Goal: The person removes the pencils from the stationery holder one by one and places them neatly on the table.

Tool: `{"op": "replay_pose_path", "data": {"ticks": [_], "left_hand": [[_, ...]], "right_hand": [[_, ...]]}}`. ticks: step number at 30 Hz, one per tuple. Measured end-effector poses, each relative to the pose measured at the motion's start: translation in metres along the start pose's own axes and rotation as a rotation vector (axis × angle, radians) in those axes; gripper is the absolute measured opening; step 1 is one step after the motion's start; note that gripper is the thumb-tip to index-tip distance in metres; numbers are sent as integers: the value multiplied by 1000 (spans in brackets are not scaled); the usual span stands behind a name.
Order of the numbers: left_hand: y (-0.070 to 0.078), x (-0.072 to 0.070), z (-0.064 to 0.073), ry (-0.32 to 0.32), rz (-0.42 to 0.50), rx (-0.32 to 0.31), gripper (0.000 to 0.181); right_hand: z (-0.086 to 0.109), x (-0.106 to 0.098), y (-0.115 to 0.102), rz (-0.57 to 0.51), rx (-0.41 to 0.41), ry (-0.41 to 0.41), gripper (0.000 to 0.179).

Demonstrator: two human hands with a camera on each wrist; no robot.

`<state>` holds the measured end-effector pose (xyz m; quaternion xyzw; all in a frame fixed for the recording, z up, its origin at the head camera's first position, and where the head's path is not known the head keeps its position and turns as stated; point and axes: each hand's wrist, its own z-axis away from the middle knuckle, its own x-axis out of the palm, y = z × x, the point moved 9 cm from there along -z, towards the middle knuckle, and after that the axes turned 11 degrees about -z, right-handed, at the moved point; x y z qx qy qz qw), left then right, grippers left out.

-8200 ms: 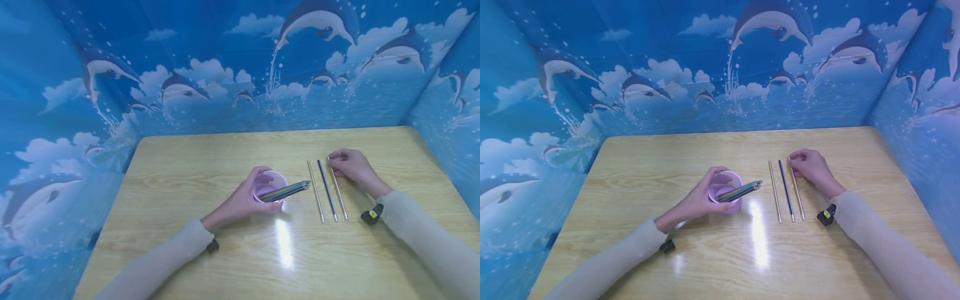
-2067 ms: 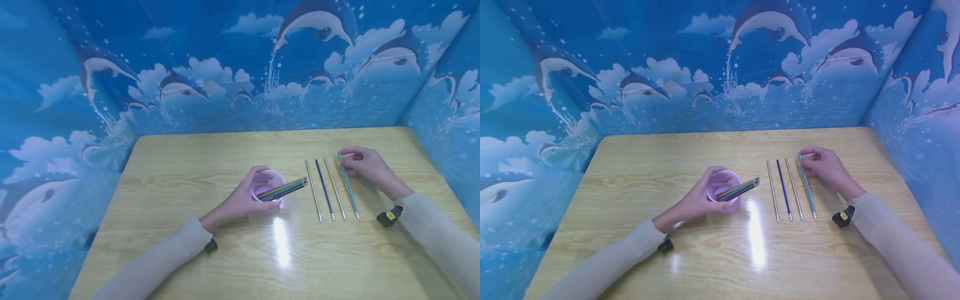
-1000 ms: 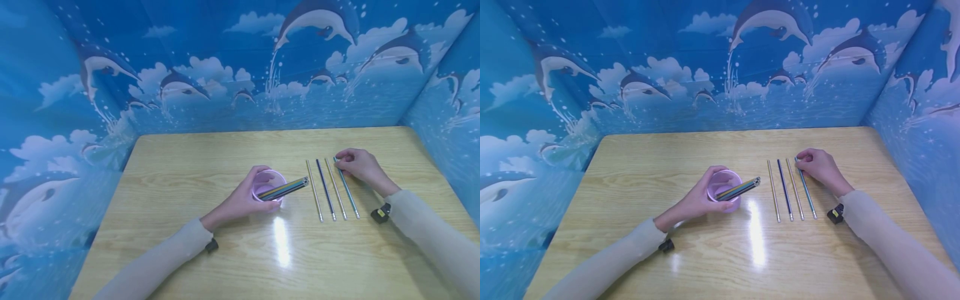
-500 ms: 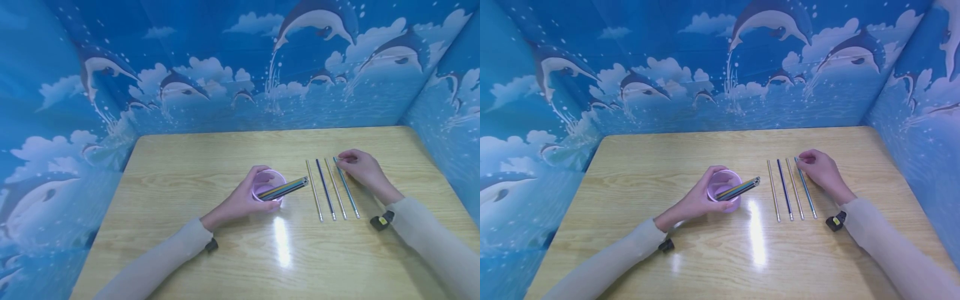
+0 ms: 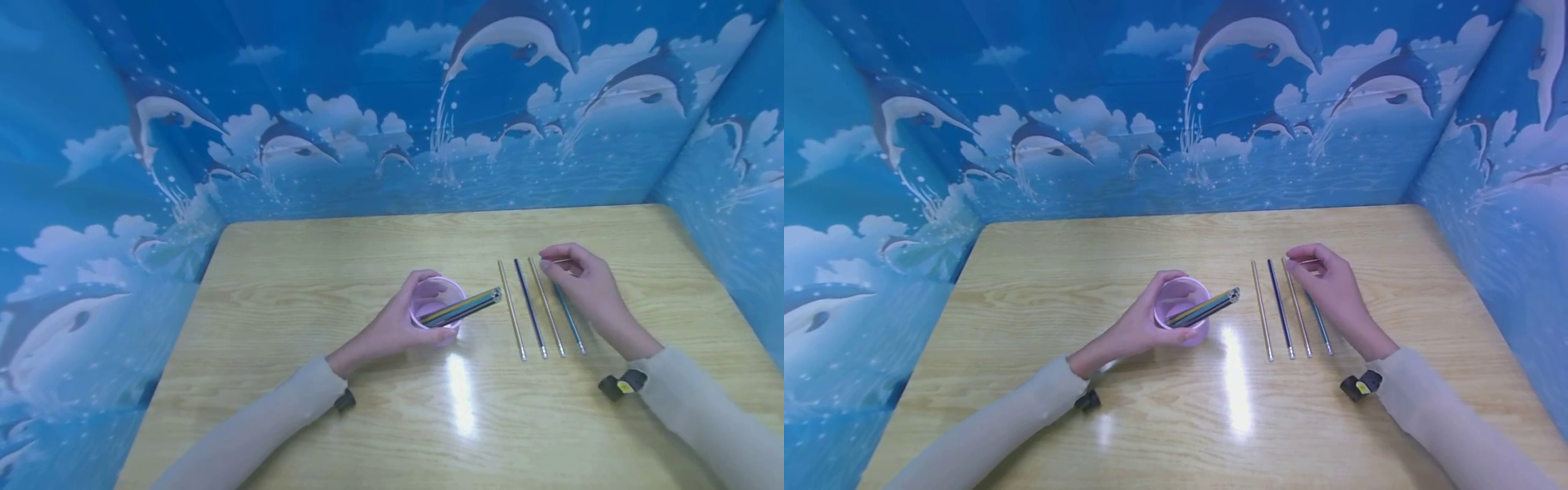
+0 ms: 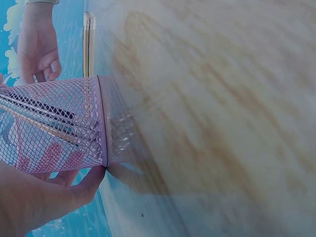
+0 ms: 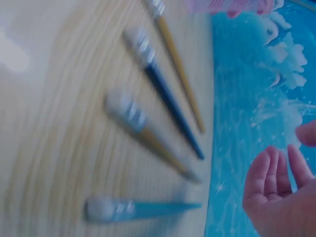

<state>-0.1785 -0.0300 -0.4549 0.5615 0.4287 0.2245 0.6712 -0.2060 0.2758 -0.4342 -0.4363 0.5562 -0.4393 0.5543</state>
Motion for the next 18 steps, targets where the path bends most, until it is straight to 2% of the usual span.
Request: {"op": "replay_pose_path", "data": {"ticks": [3, 5, 10, 18], "left_hand": [[0, 0, 0, 0, 6, 1, 87], [0, 0, 0, 1, 10, -1, 87], [0, 0, 1, 4, 3, -11, 87], [0, -1, 0, 8, -19, -1, 87]], "right_hand": [[8, 10, -10, -128, -34, -36, 28], [14, 19, -19, -176, -67, -74, 26], [29, 40, -32, -195, -105, -175, 29], [39, 67, -45, -207, -151, -338, 32]]}}
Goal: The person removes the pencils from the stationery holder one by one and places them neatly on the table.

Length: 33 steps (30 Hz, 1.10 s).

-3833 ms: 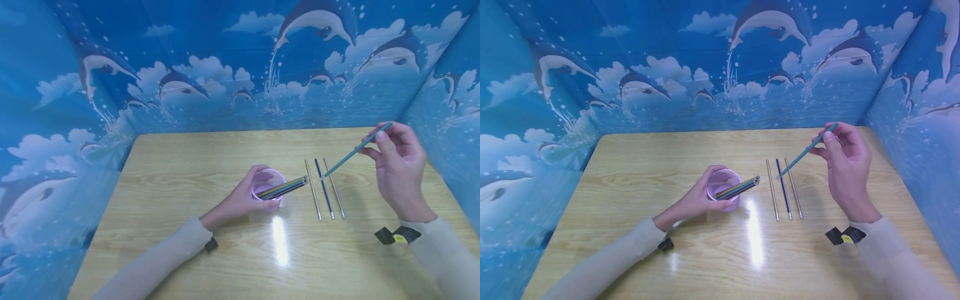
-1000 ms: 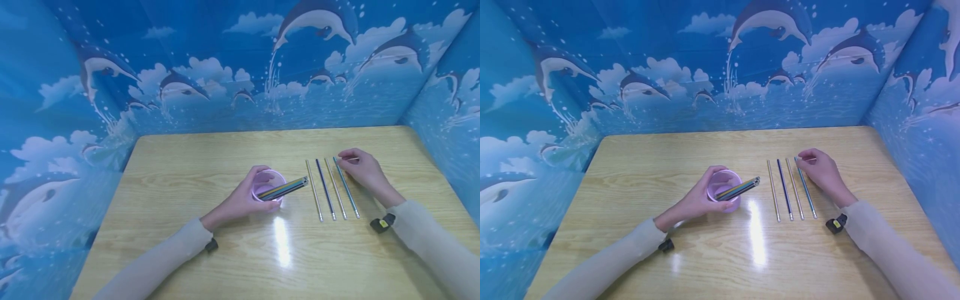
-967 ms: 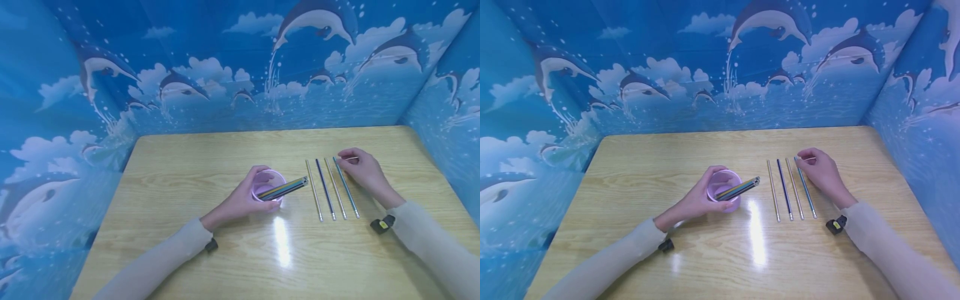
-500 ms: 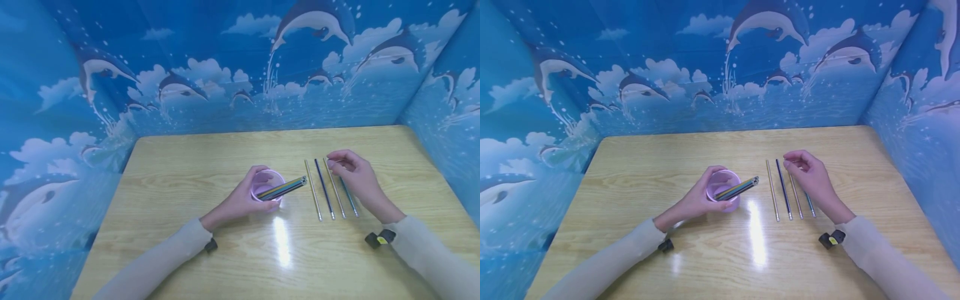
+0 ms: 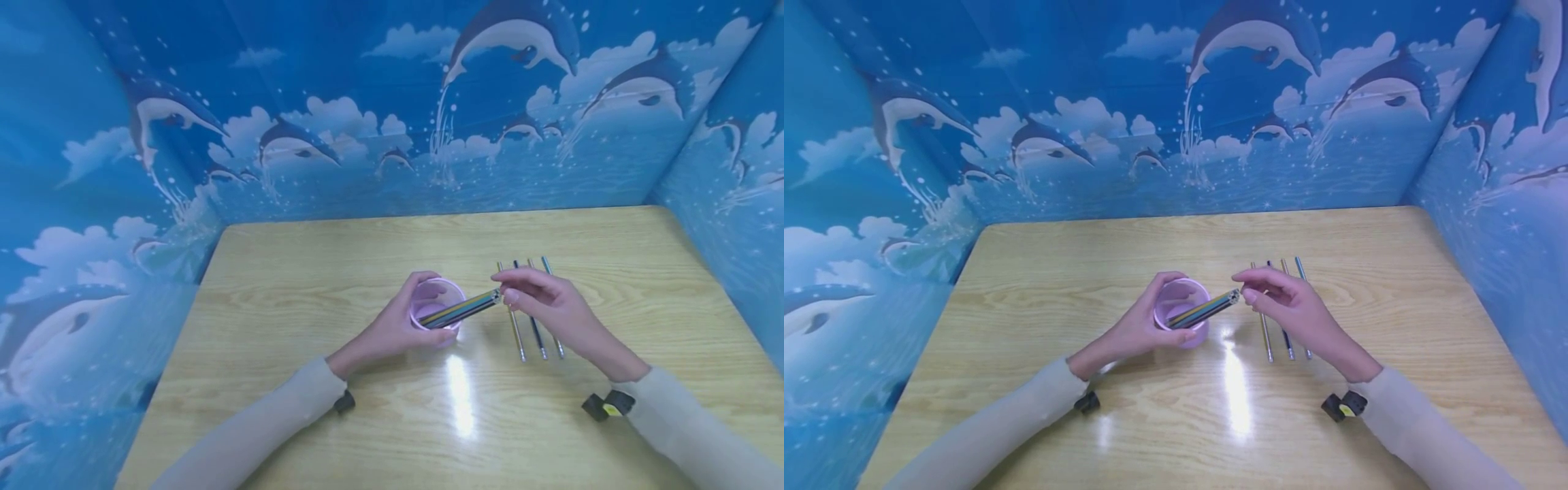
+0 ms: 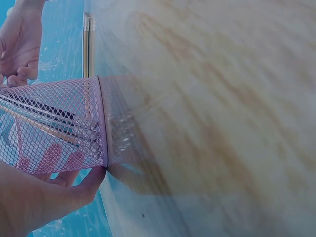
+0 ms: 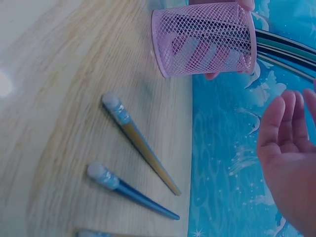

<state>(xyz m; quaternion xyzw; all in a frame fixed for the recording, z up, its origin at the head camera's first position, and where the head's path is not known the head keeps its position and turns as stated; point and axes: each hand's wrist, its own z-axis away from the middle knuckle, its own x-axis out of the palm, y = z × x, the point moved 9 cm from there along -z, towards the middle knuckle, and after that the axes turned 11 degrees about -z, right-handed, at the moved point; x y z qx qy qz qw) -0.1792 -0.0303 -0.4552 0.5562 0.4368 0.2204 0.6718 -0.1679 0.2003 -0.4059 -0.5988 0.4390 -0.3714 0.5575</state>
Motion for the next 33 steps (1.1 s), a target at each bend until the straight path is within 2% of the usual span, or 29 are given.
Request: {"op": "replay_pose_path", "data": {"ticks": [11, 22, 33], "left_hand": [[-2, -1, 2, -1, -15, -1, 89], [-2, 0, 0, -10, 3, 9, 92], [-2, 0, 0, -14, -15, 27, 94]], "right_hand": [[-4, 15, -8, -12, -46, -60, 24], [-10, 15, -7, 5, -15, -4, 23], [-20, 16, 6, 0, 41, 48, 23]]}}
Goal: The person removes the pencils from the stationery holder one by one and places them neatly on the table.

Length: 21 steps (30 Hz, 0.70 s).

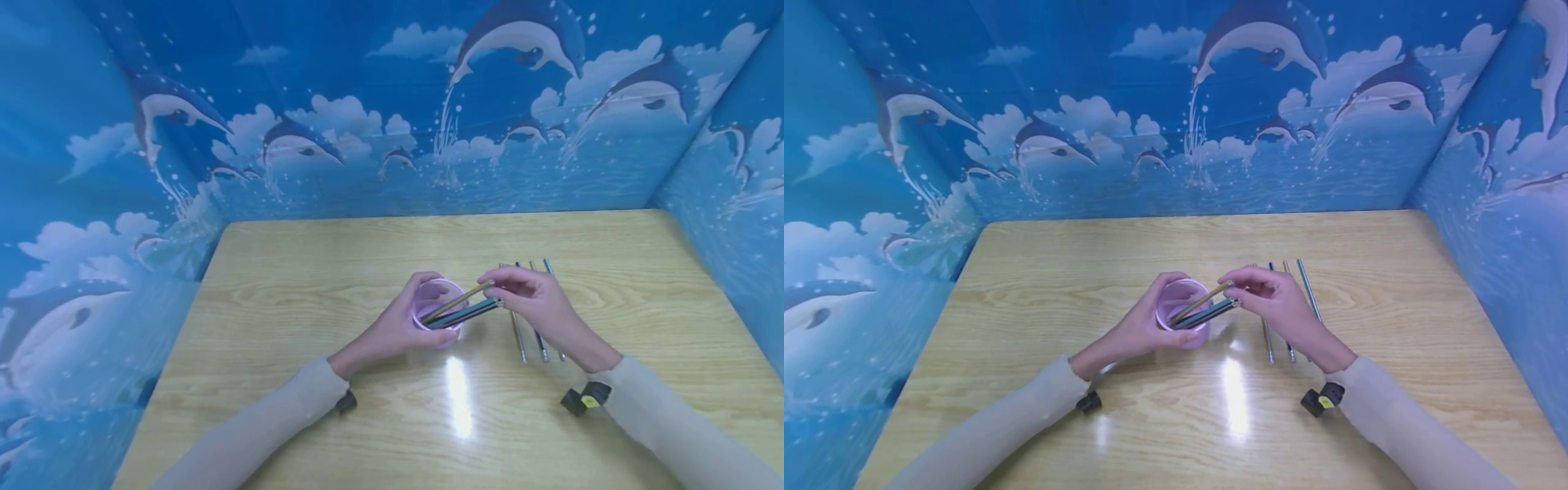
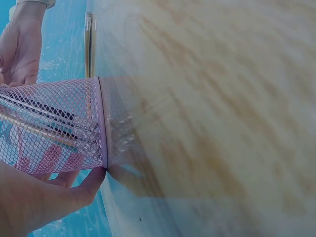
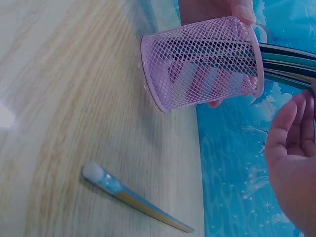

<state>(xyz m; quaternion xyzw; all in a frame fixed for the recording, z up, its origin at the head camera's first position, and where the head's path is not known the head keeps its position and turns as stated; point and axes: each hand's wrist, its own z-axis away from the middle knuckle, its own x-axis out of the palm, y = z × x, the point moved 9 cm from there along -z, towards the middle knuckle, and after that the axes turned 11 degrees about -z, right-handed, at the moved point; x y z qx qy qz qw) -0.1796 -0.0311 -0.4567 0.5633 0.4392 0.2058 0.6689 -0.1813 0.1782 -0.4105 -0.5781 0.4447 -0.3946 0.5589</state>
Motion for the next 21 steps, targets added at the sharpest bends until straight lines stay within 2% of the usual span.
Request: {"op": "replay_pose_path", "data": {"ticks": [4, 9, 16, 21], "left_hand": [[1, 0, 0, -4, 1, 11, 93], [2, 1, 0, -8, 34, 31, 92], [3, 1, -2, 0, 65, 52, 89], [3, 1, -2, 3, 65, 62, 86]], "right_hand": [[-3, -1, 0, -42, -17, 32, 22], [-5, -5, -7, -150, -84, 85, 20], [-6, -18, -30, -392, -274, 163, 17], [-4, -25, -51, -593, -406, 180, 19]]}}
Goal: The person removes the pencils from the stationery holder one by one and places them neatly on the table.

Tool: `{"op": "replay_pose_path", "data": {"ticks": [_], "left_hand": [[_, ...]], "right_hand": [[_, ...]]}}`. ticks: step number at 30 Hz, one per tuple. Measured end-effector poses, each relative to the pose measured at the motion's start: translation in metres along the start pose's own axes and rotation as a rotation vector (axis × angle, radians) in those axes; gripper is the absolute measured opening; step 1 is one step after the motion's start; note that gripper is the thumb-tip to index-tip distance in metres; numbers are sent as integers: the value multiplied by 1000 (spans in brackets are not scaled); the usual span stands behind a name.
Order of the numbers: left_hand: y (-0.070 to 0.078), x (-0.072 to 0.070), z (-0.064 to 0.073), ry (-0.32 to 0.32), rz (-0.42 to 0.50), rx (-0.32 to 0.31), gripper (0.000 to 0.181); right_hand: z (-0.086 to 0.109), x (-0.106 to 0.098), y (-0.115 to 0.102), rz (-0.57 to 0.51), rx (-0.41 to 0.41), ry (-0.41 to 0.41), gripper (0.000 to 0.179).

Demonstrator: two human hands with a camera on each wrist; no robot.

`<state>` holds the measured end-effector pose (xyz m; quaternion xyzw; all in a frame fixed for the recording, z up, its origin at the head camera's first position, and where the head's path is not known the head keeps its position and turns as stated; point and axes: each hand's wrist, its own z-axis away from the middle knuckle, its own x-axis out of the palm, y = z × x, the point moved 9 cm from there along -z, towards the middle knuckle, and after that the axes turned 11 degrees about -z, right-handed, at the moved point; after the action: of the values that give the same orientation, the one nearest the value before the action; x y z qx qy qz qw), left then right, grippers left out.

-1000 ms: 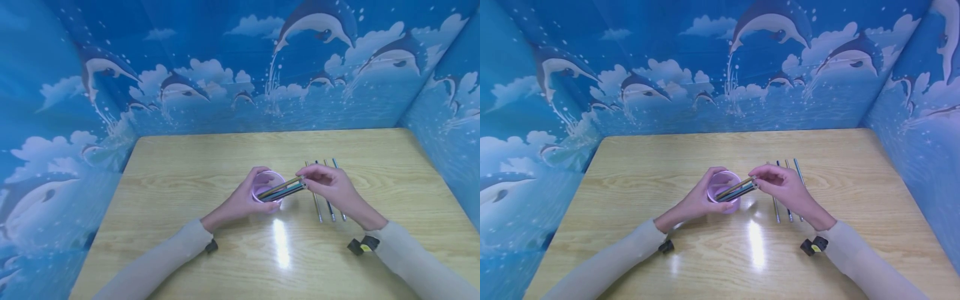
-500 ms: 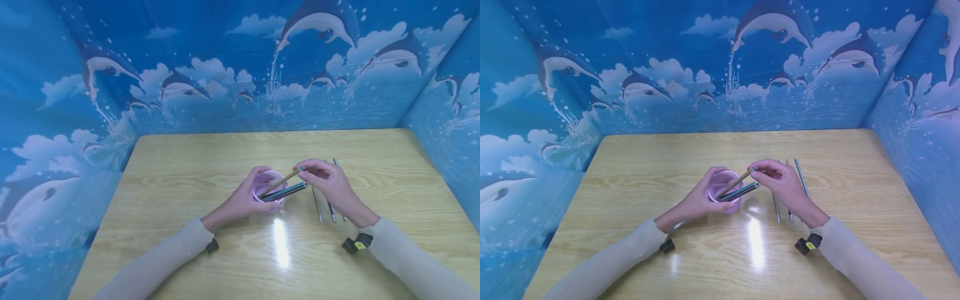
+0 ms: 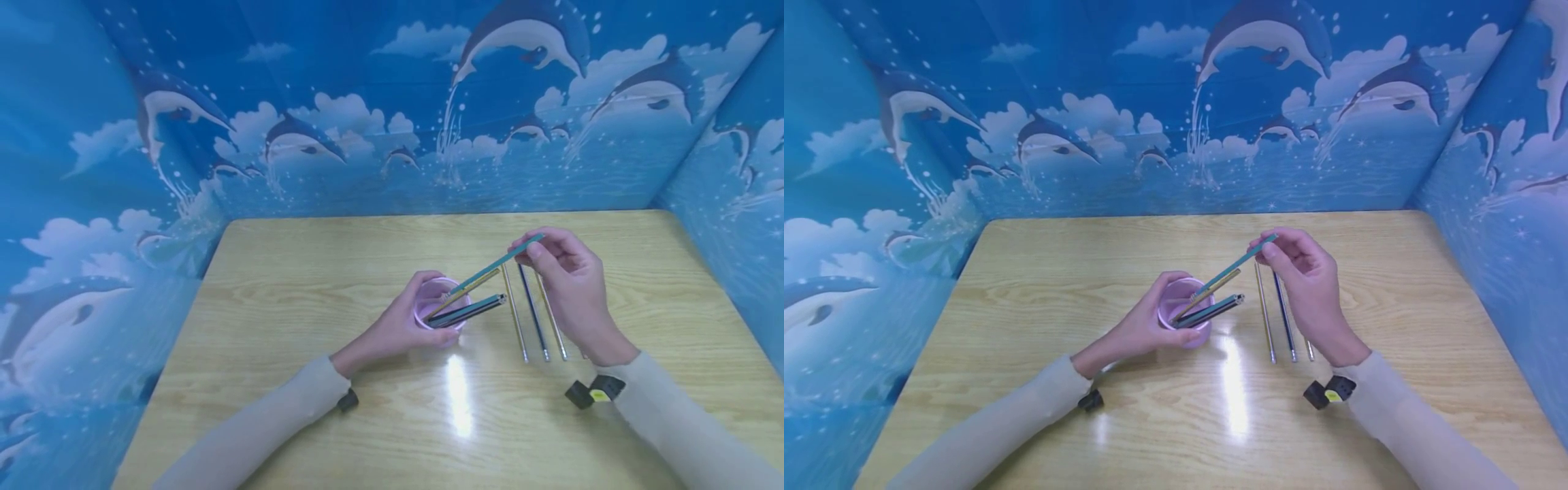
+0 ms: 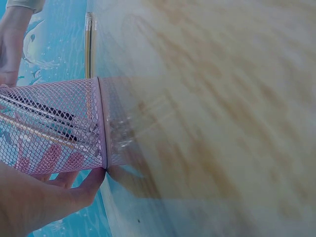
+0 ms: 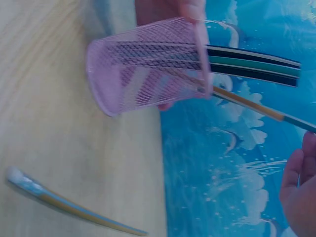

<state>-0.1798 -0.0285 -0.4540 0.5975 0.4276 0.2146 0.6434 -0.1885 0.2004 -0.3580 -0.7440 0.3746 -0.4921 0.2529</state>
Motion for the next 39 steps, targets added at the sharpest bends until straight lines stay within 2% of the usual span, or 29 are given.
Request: {"op": "replay_pose_path", "data": {"ticks": [8, 12, 19, 24, 29, 33, 39], "left_hand": [[-1, -1, 1, 9, -23, -23, 89], [-1, -1, 1, 13, -24, -32, 88], [-2, -1, 2, 12, -26, -39, 88], [-2, -1, 2, 12, -30, -40, 90], [-1, 0, 2, 10, -27, -43, 90], [-1, -1, 2, 13, -33, -45, 90], [-3, 0, 1, 11, -33, -34, 90]], "right_hand": [[-11, 1, -38, -225, -125, -7, 21], [-17, -4, -54, -257, -131, -5, 23], [-23, -17, -71, -141, -126, 40, 25], [-22, -32, -73, -73, -118, 106, 29], [-23, -48, -74, 10, -85, 137, 34], [-23, -63, -73, 122, -25, 178, 36], [-21, -90, -64, 328, 111, 229, 35]]}}
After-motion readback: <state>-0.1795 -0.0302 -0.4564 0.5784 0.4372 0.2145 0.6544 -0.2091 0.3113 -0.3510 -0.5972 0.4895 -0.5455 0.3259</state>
